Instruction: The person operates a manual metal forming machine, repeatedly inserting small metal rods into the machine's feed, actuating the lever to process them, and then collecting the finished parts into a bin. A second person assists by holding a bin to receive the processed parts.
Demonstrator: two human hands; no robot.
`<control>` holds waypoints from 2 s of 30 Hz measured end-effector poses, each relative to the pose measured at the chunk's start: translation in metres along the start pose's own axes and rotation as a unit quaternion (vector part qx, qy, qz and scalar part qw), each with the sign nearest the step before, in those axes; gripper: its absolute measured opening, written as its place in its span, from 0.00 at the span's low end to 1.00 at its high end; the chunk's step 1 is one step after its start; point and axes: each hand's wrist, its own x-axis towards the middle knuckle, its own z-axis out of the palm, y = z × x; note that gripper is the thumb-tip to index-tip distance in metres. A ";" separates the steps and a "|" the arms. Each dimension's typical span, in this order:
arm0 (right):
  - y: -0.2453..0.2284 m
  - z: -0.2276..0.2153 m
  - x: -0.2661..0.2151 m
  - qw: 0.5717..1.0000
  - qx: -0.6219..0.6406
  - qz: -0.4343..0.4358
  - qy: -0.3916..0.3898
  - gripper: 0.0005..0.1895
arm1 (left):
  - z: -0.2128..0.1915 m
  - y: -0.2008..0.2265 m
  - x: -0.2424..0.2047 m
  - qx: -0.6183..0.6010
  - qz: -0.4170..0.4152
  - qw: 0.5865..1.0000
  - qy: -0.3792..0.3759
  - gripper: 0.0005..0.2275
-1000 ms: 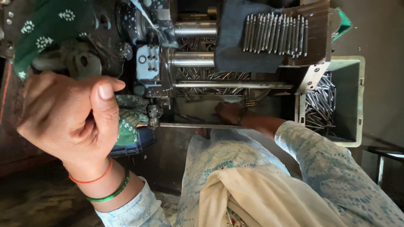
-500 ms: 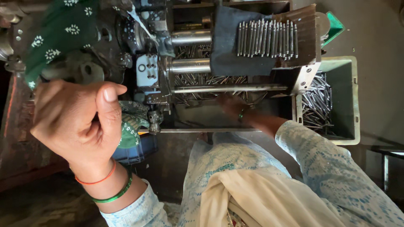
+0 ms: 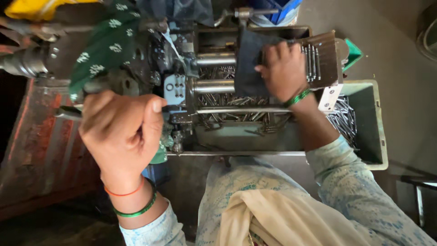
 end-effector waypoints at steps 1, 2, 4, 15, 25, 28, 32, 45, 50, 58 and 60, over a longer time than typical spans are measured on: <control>0.009 -0.005 0.009 0.999 0.012 -0.003 -0.030 0.32 | -0.001 0.000 0.001 -0.002 0.001 1.000 0.001 0.10; 0.018 -0.009 0.018 0.998 0.022 -0.008 -0.059 0.36 | -0.001 0.000 0.002 -0.003 0.000 1.000 0.005 0.10; 0.029 -0.011 0.032 0.994 0.040 -0.022 -0.104 0.41 | -0.002 0.000 0.003 -0.005 0.000 1.000 0.005 0.09; 0.042 0.002 0.055 0.976 0.077 -0.013 -0.201 0.37 | -0.007 0.003 0.011 -0.025 0.012 0.999 0.019 0.08; 0.038 0.002 0.056 0.973 0.074 0.006 -0.219 0.48 | -0.008 0.004 0.013 -0.035 0.018 0.999 0.027 0.06; 0.041 0.006 0.064 0.969 0.072 0.005 -0.235 0.47 | -0.008 0.004 0.013 -0.034 0.013 0.999 0.029 0.07; 0.039 0.008 0.069 0.971 0.094 -0.005 -0.219 0.45 | -0.009 0.005 0.014 -0.034 0.019 0.999 0.028 0.08; -0.096 0.029 0.085 0.945 0.319 -0.055 -0.053 0.13 | -0.009 0.005 0.015 -0.036 0.023 0.999 0.032 0.08; -0.132 0.035 0.101 0.939 0.328 -0.080 -0.069 0.13 | -0.011 0.005 0.016 -0.035 0.029 0.999 0.029 0.09; -0.113 0.049 0.097 0.949 0.300 -0.073 -0.072 0.15 | -0.011 0.005 0.015 -0.040 0.027 0.998 0.037 0.10; -0.095 0.043 0.087 0.953 0.295 -0.070 -0.022 0.15 | -0.011 0.005 0.016 -0.046 0.030 0.998 0.040 0.10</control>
